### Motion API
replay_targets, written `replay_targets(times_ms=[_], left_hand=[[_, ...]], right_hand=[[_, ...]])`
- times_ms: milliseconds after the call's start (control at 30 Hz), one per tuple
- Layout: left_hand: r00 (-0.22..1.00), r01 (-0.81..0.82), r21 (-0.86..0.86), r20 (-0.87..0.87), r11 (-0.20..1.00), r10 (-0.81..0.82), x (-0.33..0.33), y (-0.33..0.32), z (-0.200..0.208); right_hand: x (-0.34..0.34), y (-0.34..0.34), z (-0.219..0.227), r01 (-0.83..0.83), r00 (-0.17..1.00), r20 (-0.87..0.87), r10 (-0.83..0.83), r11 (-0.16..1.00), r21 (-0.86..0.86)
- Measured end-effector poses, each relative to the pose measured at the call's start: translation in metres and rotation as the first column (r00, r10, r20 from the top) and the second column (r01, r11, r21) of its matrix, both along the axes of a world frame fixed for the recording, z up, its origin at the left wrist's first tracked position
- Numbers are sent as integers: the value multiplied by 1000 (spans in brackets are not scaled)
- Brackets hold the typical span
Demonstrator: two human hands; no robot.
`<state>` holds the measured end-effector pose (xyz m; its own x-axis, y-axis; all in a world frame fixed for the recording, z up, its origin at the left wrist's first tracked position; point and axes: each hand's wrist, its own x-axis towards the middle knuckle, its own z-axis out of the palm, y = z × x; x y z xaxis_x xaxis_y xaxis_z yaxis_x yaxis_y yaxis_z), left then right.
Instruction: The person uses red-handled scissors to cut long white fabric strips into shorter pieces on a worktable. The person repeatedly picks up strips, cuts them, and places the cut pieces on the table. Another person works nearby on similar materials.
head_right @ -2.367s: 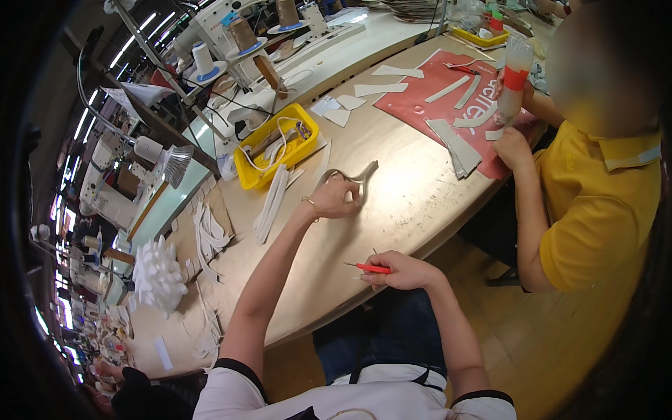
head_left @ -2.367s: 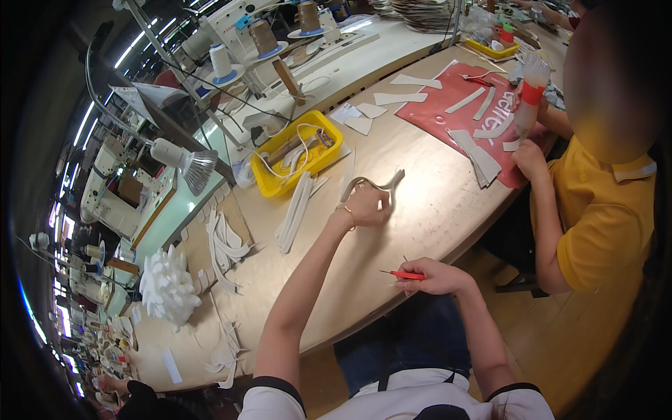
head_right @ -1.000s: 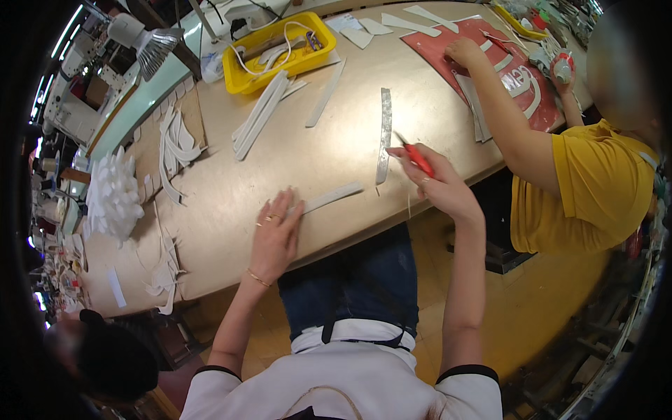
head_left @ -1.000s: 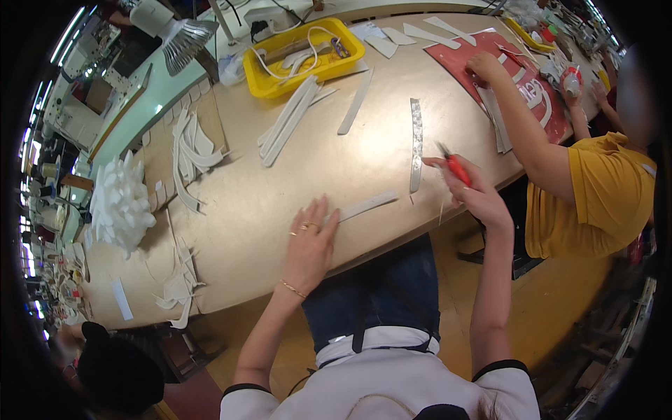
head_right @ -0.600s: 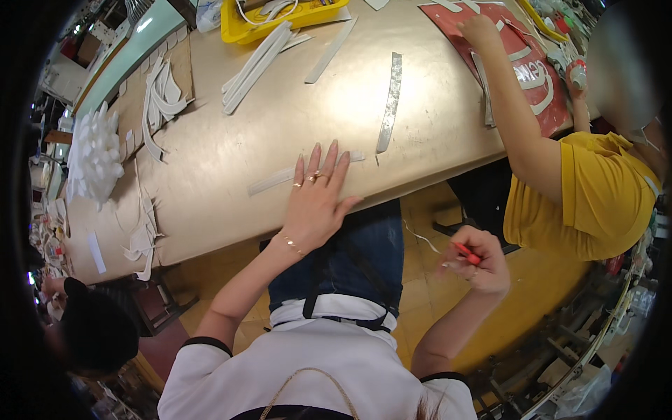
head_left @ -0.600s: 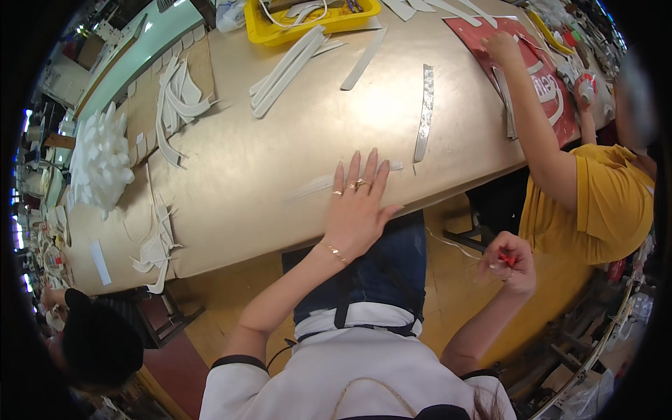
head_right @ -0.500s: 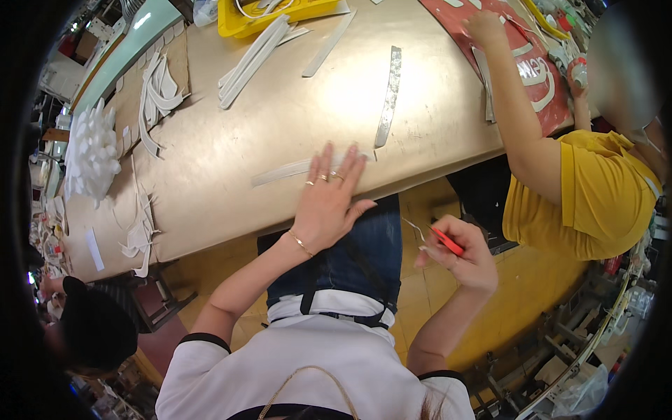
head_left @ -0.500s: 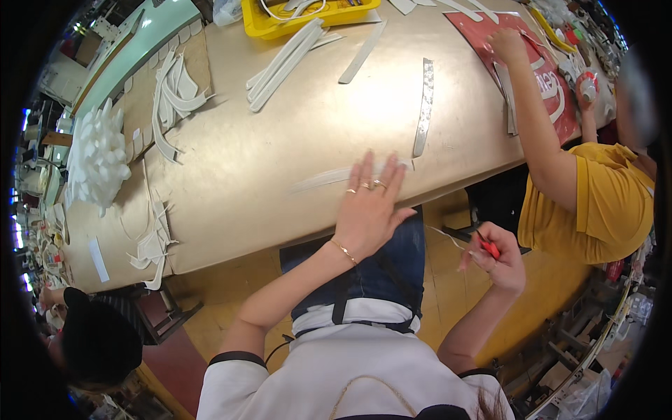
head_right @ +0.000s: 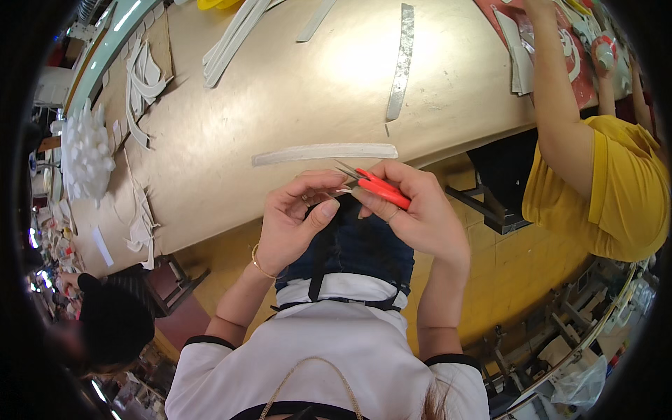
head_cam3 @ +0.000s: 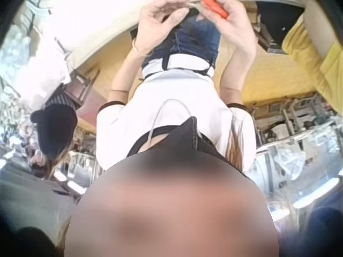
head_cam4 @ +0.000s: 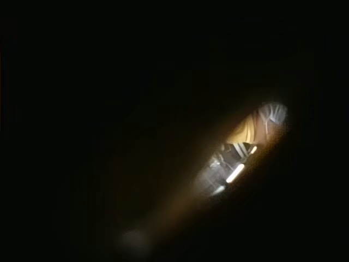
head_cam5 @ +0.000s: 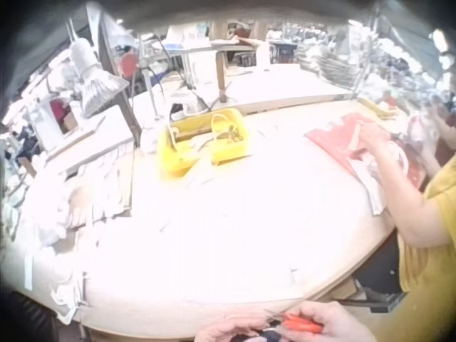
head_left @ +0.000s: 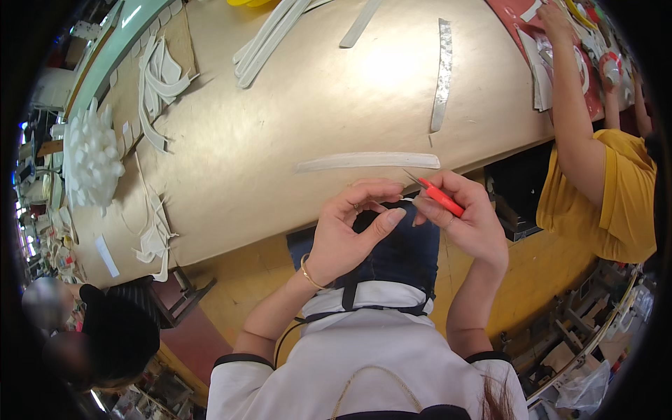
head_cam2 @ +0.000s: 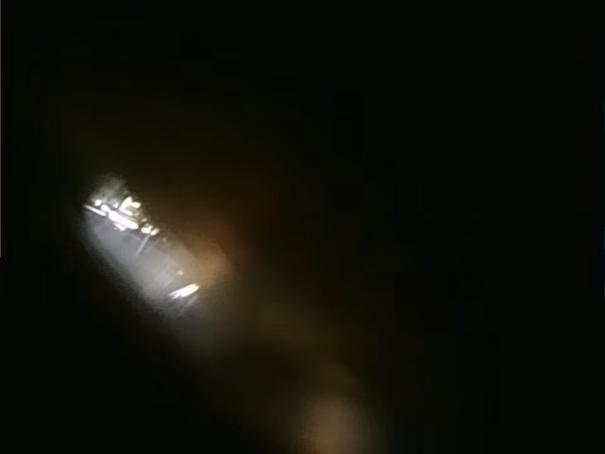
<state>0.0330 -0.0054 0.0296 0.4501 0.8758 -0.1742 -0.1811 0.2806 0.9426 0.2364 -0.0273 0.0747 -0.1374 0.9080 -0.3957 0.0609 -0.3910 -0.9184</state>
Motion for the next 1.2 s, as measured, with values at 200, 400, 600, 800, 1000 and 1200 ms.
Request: replay_targets(times_ms=[200,400,600,800,1000,1200], left_hand=[[990,-140,-39,15,989,141,-8,6,-5],[944,-231,137,-208,963,256,-27,6,4],[860,-349,293,-277,890,428,-43,7,0],[630,-265,590,-492,763,600,-54,12,-17],[353,134,748,-649,650,674,-70,10,-32],[376,105,755,-632,647,678,-70,8,-40]], right_hand=[[-20,16,-3,-54,996,74,57,998,-32],[-39,27,-8,-115,988,102,116,993,-15],[-65,44,-7,-174,972,164,169,985,13],[-88,67,-11,-238,907,375,194,968,75],[-101,88,-21,-291,835,485,261,957,-15],[-109,90,-27,-260,821,524,226,966,-9]])
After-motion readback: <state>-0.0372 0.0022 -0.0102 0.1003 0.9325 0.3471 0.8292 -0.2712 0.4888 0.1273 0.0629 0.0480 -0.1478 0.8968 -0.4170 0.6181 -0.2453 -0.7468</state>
